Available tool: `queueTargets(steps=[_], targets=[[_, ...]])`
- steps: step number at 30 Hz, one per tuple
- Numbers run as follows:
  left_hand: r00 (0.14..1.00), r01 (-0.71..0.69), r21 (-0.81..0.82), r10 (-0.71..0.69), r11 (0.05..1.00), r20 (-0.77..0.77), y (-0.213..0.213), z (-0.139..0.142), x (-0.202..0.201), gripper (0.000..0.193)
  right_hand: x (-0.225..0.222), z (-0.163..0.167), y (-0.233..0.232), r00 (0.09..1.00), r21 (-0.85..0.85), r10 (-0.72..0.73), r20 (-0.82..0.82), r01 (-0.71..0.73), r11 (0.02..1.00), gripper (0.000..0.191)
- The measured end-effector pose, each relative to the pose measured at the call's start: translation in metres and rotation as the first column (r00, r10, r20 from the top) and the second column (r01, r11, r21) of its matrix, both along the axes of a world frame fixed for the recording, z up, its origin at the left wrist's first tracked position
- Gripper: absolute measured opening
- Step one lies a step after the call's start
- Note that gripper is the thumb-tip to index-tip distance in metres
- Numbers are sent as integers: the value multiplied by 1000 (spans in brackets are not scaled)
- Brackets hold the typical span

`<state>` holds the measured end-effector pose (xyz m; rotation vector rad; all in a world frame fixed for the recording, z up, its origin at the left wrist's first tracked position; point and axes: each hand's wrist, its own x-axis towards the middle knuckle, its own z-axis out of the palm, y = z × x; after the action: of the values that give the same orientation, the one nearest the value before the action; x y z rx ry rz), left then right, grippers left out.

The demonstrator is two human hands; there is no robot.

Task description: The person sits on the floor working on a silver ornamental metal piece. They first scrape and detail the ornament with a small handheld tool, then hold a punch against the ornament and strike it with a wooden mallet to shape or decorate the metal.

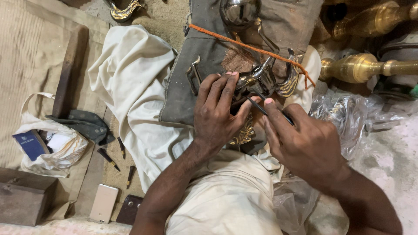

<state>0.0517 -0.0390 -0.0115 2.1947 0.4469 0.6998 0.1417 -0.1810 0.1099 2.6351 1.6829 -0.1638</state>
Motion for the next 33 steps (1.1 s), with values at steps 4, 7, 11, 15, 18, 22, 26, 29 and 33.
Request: queueTargets(steps=[4,7,11,15,18,22,26,29,33], targets=[[1000,4,8,-4,1000,-3,0,0,0,64,16,7,9,998,-134,64,-5,-64,989,45],[1000,-2,13,2,1000,-12,0,-1,-1,63,33,13,20,988,-312,153,9,-142,939,45],[1000,-3,14,4,1000,-25,0,-1,-2,63,51,23,42,976,-404,213,-44,-212,890,43],[1000,-10,12,10,1000,-15,-1,-2,0,62,64,37,64,967,-451,208,-146,-252,856,36],[1000,-9,-3,9,1000,-9,-2,-3,0,62,66,40,73,962,-424,201,-184,-263,867,33],[1000,-18,-13,18,1000,-8,-3,-4,1,63,62,40,72,964,-571,197,-180,-265,777,30],[1000,-15,-17,15,1000,-6,-3,-5,1,64,60,41,68,964,-556,191,-185,-263,789,31],[1000,-12,-33,12,999,-3,-3,-5,1,63,61,41,71,959,-547,221,-179,-284,787,31],[1000,-15,-21,15,1000,-4,-3,-5,0,63,63,40,82,964,-692,181,-196,-267,670,29]])
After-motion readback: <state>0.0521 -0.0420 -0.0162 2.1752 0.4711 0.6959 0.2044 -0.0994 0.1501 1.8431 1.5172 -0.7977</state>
